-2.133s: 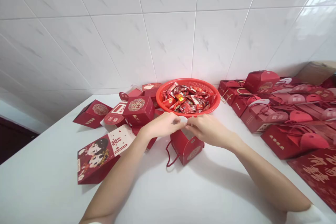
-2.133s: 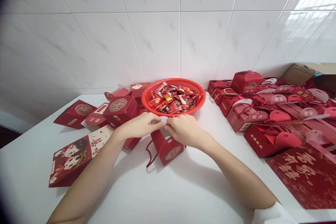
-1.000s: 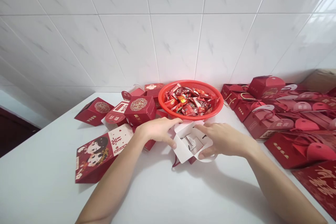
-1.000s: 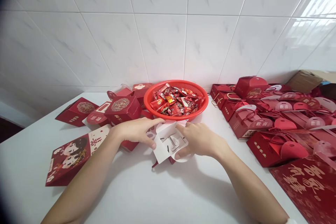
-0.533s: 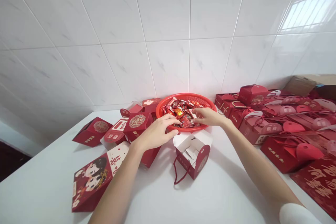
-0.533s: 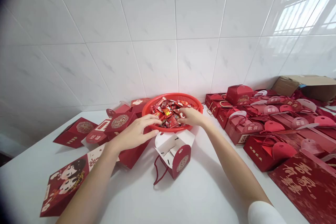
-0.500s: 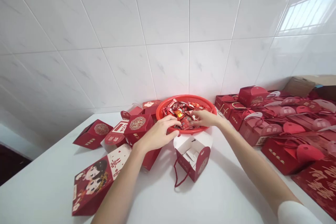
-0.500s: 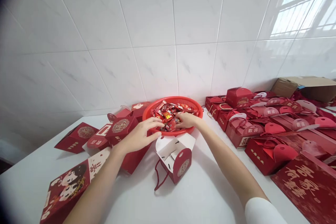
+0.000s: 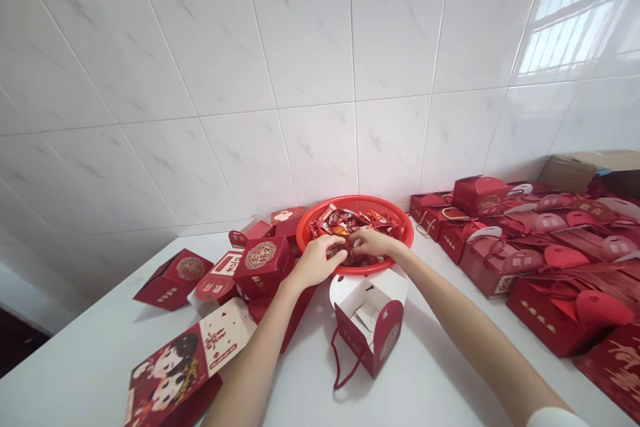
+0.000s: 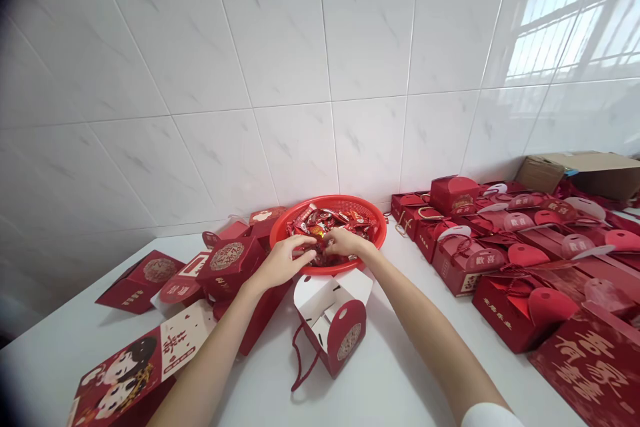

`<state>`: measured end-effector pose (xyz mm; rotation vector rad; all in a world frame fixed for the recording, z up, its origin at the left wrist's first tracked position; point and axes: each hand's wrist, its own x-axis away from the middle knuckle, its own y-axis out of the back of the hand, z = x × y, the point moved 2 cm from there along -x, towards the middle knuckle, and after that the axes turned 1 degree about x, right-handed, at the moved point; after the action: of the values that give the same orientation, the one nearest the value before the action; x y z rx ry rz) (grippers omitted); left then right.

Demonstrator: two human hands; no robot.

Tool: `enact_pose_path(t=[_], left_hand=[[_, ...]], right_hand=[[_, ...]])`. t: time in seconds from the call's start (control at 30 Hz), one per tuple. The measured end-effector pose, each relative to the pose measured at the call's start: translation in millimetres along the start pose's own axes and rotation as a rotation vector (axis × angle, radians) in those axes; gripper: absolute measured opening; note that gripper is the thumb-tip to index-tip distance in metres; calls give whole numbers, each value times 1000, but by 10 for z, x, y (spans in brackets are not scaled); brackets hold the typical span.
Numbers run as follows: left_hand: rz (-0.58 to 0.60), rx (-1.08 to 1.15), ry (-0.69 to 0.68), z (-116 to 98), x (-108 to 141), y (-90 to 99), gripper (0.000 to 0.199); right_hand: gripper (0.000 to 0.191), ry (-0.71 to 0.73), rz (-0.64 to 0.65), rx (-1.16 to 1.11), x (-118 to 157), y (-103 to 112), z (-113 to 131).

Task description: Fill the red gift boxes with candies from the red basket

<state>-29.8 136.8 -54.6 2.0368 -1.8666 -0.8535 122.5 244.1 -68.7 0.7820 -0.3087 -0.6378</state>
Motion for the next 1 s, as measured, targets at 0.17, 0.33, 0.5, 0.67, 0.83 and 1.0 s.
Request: enact_pose_path(t=[0.17, 0.33, 0.5, 0.67, 0.83, 1.0], left_hand=[[-91, 178, 148, 117, -211, -32, 37], [12, 386, 266, 92, -309, -64, 40], [59, 521, 312, 34, -361, -140, 44], [76, 584, 322, 25, -402, -228, 33], [49, 646, 298, 23, -408, -239, 33], [36, 706, 262, 8, -388, -244, 49]], right_hand=[[28, 56, -211, -387, 53, 67, -4], [34, 58, -316, -679, 102, 63, -53], [32, 18, -301, -855, 155, 29, -67], [24, -50, -249, -965, 177, 29, -85], [17, -84, -221, -1018, 166, 42, -91], [12, -109, -171, -1036, 200, 35, -36]])
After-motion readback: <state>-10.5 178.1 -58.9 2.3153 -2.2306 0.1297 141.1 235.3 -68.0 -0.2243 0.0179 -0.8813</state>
